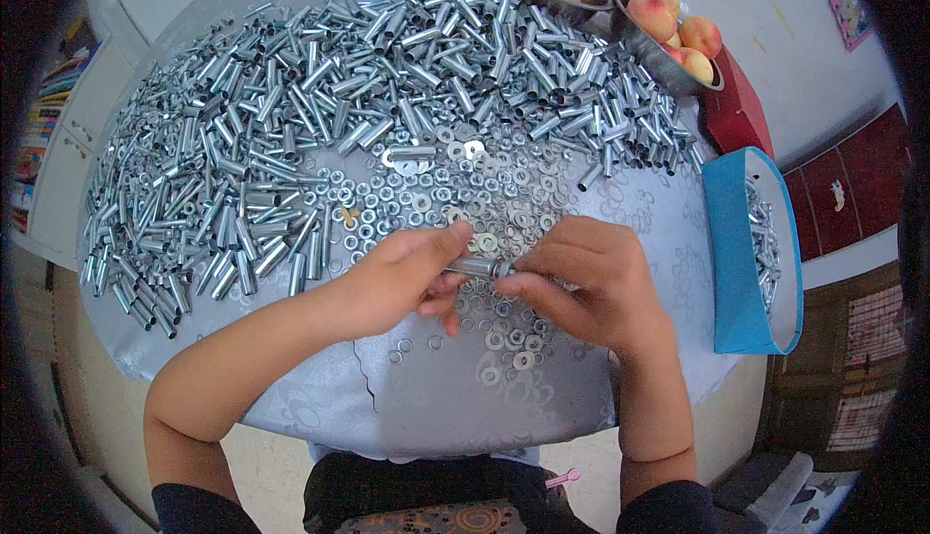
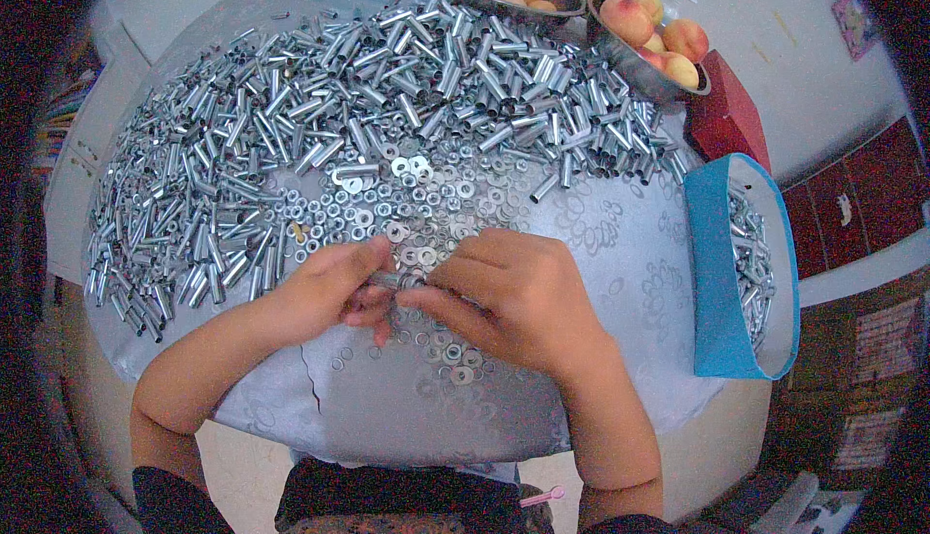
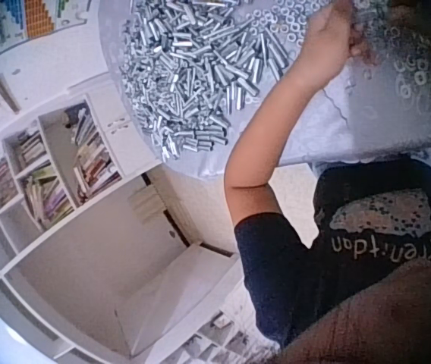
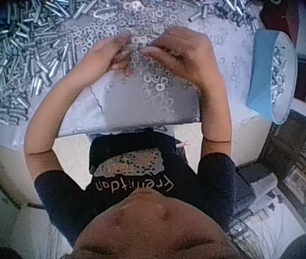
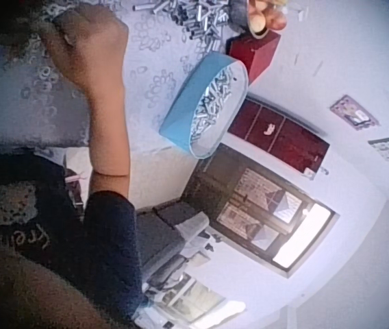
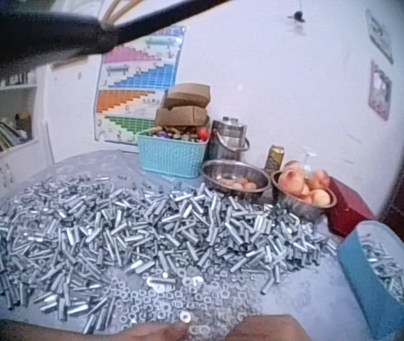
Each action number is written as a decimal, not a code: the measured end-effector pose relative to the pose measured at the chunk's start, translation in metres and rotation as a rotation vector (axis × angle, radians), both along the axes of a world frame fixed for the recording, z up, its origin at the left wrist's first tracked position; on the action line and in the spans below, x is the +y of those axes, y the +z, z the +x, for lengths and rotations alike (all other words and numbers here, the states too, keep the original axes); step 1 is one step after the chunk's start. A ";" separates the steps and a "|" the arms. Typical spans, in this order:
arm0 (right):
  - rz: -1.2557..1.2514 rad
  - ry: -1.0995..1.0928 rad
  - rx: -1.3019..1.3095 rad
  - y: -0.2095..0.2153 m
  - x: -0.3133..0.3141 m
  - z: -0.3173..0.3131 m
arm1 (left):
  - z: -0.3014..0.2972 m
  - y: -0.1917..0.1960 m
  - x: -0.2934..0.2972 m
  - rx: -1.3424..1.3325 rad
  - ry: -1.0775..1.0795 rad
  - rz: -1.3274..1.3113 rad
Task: The person repeatedly picks up metal cylindrical fasteners and small washers from a table, threads the washers onto the fasteners by hand, and places the assembled units into a blue container. The process is continuous and repetitive throughout the clip.
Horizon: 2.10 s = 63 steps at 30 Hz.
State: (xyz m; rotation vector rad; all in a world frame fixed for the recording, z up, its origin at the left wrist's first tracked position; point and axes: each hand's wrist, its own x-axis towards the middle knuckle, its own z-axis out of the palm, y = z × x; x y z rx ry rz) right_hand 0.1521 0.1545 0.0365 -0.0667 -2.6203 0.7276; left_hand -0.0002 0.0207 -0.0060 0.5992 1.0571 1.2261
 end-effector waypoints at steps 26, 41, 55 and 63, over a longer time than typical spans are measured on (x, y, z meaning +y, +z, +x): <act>0.167 0.066 -0.123 -0.001 0.001 0.002 | -0.002 -0.001 -0.001 0.000 -0.028 0.039; -0.238 -0.010 -0.317 -0.003 -0.014 -0.005 | 0.004 -0.002 -0.005 0.091 0.030 -0.007; -1.879 -0.030 -0.722 -0.009 -0.030 -0.013 | -0.015 0.019 -0.015 1.810 0.144 1.167; -2.065 -0.066 -0.520 -0.008 -0.024 -0.011 | -0.018 0.031 -0.014 1.834 0.118 1.125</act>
